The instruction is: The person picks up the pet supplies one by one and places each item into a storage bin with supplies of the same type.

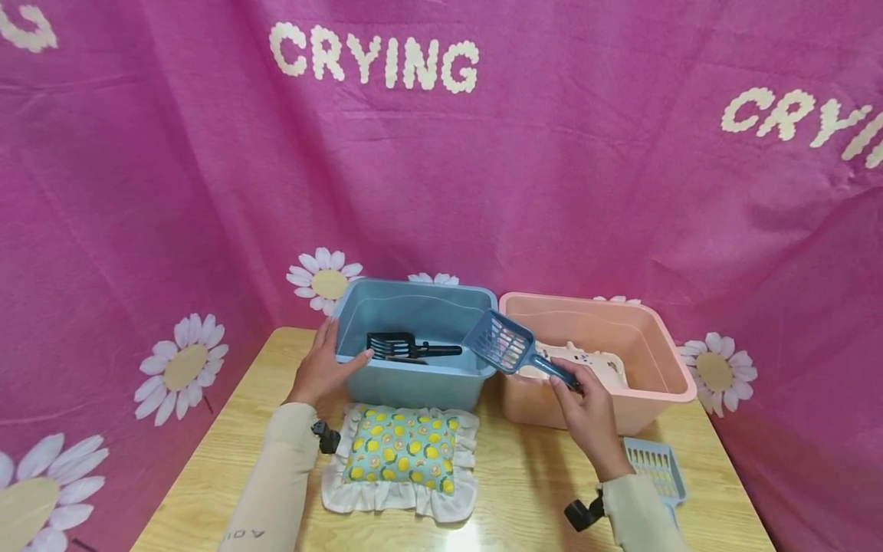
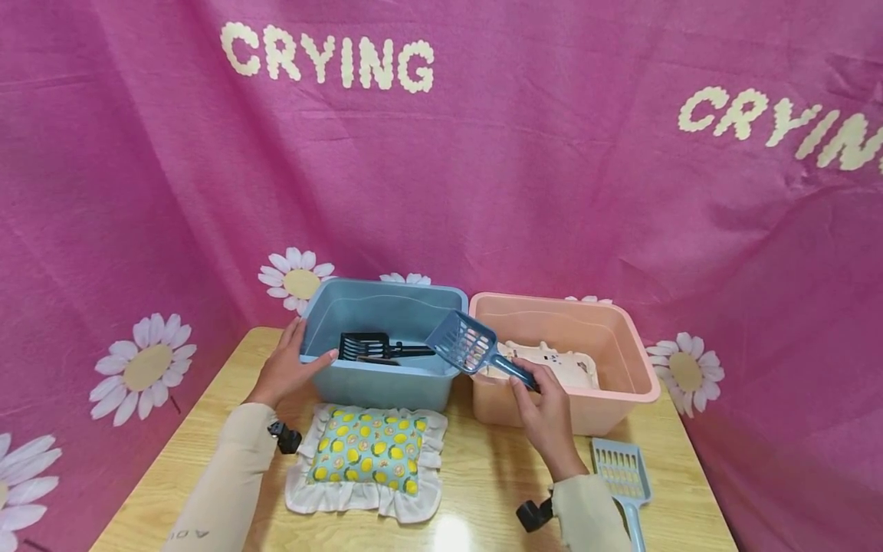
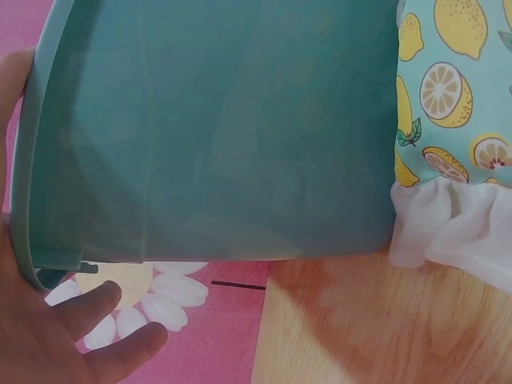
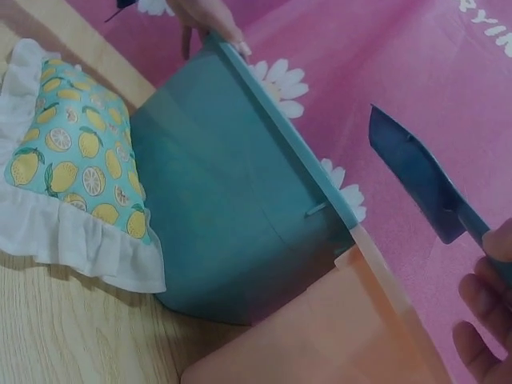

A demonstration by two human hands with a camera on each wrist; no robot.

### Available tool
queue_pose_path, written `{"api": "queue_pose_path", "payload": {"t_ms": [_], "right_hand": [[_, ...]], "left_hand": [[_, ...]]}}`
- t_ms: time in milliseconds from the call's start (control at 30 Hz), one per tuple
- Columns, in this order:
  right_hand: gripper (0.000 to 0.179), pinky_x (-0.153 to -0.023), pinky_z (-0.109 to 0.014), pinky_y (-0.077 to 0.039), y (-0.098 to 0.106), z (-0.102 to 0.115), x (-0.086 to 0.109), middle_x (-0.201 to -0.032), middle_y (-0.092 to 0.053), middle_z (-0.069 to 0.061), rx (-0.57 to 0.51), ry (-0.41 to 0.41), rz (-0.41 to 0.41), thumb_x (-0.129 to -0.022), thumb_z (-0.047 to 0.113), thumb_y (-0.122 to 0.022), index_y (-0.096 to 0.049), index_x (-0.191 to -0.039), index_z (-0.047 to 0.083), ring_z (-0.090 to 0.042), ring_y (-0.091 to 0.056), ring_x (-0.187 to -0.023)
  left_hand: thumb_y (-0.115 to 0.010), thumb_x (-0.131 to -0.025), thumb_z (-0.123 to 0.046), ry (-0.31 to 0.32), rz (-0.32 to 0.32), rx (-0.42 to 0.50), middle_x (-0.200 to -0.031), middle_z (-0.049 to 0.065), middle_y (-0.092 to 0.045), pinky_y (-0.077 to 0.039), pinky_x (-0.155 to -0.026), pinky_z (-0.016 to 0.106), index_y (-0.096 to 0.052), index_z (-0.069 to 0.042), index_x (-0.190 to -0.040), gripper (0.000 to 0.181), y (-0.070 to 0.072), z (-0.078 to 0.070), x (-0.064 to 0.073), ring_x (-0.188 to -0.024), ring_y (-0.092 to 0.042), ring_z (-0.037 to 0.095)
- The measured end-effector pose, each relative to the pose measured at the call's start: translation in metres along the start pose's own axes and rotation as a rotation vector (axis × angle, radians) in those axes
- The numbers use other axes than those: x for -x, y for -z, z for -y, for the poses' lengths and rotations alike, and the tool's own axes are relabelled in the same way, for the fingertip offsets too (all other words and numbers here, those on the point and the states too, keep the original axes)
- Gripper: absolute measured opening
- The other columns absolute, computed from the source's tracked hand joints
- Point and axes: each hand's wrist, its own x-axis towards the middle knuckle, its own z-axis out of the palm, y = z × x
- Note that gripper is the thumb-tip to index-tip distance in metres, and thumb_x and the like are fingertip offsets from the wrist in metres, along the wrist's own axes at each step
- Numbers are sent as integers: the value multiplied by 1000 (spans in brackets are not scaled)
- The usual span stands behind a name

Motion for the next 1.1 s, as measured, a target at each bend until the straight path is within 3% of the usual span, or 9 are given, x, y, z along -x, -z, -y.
{"api": "queue_pose_path", "payload": {"t_ms": [300,567,900,1100], "right_hand": [[27,-85,-8,-45,-5,1,-7,-112,-64,-19,-19,16,31,-90,-3,-63,-64,-117,-6,-24,-59,-99],[27,-78,-7,-48,-7,-3,-11,-109,-65,-19,-20,26,23,-89,-5,-64,-64,-116,-7,-16,-59,-94],[28,-72,-12,-52,-13,-3,-20,-112,-63,-23,-86,21,63,-89,-7,-63,-63,-117,-9,-20,-60,-92],[27,-71,-13,-51,-24,-5,-27,-109,-65,-24,-99,78,60,-87,-8,-64,-64,-115,-10,-20,-60,-88]], "left_hand": [[-59,-78,-72,-7,-14,-5,-162,6,-3,-35,-98,68,-9,-17,-156,109,4,1,1,-138,-28,43],[-58,-77,-74,5,3,-3,-162,4,-1,-34,-99,67,-7,-18,-157,110,2,1,-1,-139,-28,42],[-58,-77,-74,-3,6,-10,-162,6,-3,-34,-99,68,-7,-18,-157,109,0,-2,-1,-138,-28,43],[-58,-79,-72,-9,-4,-9,-162,7,-4,-35,-99,67,-8,-16,-156,108,0,0,0,-137,-30,42]]}}
